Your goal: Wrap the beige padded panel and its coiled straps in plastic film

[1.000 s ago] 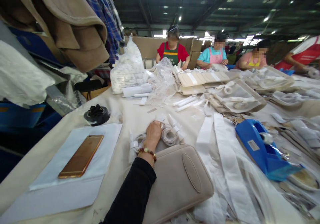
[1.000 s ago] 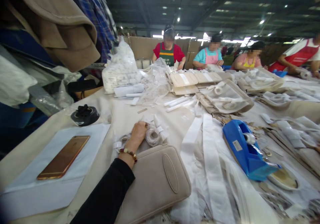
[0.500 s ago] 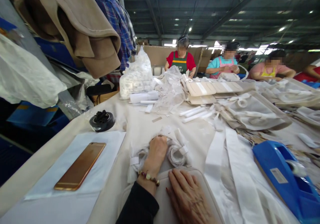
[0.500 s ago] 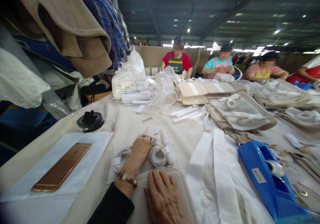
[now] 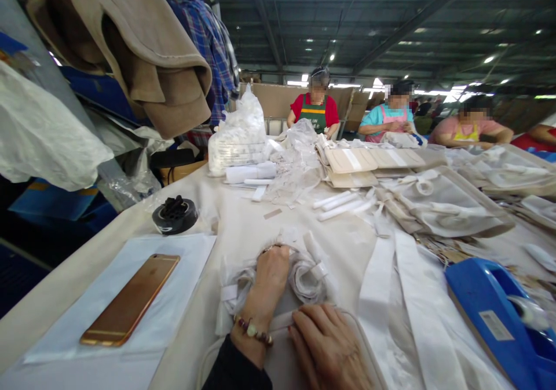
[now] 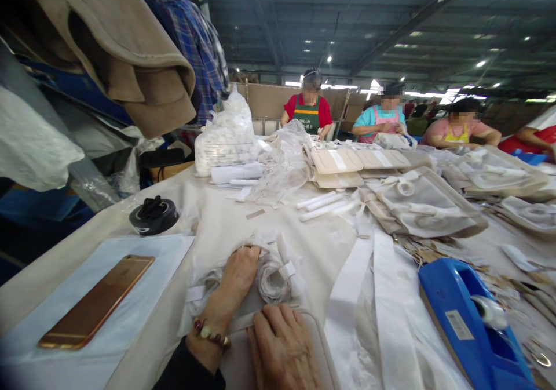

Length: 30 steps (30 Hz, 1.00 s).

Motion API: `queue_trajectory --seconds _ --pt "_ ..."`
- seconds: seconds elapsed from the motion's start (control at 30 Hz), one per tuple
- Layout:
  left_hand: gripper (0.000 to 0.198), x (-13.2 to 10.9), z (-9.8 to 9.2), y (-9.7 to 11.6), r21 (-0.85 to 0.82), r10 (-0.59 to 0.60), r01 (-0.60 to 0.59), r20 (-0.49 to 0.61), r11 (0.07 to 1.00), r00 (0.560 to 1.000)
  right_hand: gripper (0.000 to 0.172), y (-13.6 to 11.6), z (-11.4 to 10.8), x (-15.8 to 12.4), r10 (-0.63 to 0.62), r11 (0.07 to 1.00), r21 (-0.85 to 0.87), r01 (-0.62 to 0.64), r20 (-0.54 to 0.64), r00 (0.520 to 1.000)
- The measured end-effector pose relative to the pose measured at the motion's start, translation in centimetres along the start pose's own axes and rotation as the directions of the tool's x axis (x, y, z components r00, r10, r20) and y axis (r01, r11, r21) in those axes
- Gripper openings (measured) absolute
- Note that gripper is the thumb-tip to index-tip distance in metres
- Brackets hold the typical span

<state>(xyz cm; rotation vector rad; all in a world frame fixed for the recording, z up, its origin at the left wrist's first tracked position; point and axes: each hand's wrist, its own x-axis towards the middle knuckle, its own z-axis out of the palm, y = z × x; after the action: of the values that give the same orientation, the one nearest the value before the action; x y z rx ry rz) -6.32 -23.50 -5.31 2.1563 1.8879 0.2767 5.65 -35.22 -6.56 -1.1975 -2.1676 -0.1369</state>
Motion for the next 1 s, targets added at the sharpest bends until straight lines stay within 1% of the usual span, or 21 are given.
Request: queue_trajectory --seconds 0.03,0.1,0.17,0.2,0.3,0.4,0.47,0.57,0.6,0.67,0.8,0.9,1.0 --pt "0.028 0.0 0.0 -0.1 -0.02 0.005 -0.005 -0.001 1.0 1.0 0.022 0.2 -0.4 0.9 0.003 1.0 0.018 -0.003 -0.007 1.0" --pt "0.028 -0.1 0.0 -0.4 -0.069 0.02 -0.02 -0.005 0.997 1.0 0.022 1.0 -0.6 3.1 0.024 1.0 -0.01 -0.024 -0.077 0.997" --pt "0.027 -0.1 0.0 -0.6 -0.129 0.03 -0.031 -0.011 0.991 0.999 0.024 2.1 -0.3 5.3 0.05 0.996 -0.073 -0.059 -0.125 0.991" --pt "0.027 0.0 0.1 -0.8 -0.164 0.034 -0.036 -0.016 0.986 0.999 0.025 2.6 0.2 6.2 0.059 0.992 -0.102 -0.071 -0.113 0.992" --pt "0.028 0.2 0.2 -1.1 -0.29 0.05 -0.062 -0.049 0.955 0.998 0.026 4.1 1.7 8.1 0.058 0.987 -0.152 -0.058 -0.002 0.998" --pt "0.026 0.2 0.3 -1.2 -0.426 0.051 -0.086 -0.094 0.901 0.994 0.025 5.0 2.7 8.6 0.065 0.99 -0.125 -0.058 0.055 0.996" --pt "0.026 0.2 0.3 -1.2 -0.497 0.013 -0.071 -0.12 0.865 0.993 0.026 5.3 3.1 8.6 0.132 0.989 -0.079 -0.127 0.072 0.989" --pt "0.03 0.2 0.4 -1.2 -0.576 -0.087 -0.011 -0.141 0.817 0.986 0.026 5.7 3.4 8.7 0.271 0.962 -0.024 -0.27 0.117 0.955" --pt "0.032 0.2 0.4 -1.2 -0.598 -0.119 0.01 -0.143 0.801 0.982 0.027 5.8 3.5 8.8 0.304 0.952 -0.017 -0.305 0.14 0.942" --pt "0.032 0.3 0.5 -1.3 -0.637 -0.171 0.041 -0.143 0.77 0.975 0.032 6.0 3.6 9.2 0.333 0.942 -0.028 -0.335 0.204 0.92" --pt "0.03 0.4 0.7 -1.5 -0.702 -0.202 0.043 -0.145 0.711 0.969 0.05 6.0 3.4 10.4 0.313 0.95 -0.113 -0.292 0.368 0.876" --pt "0.032 0.4 0.7 -1.6 -0.741 -0.21 0.028 -0.153 0.67 0.966 0.056 6.1 3.0 11.4 0.262 0.965 -0.114 -0.236 0.419 0.869" --pt "0.033 0.4 0.6 -1.6 -0.775 -0.217 0.004 -0.173 0.632 0.961 0.06 6.6 2.9 12.1 0.202 0.979 -0.062 -0.195 0.441 0.875"
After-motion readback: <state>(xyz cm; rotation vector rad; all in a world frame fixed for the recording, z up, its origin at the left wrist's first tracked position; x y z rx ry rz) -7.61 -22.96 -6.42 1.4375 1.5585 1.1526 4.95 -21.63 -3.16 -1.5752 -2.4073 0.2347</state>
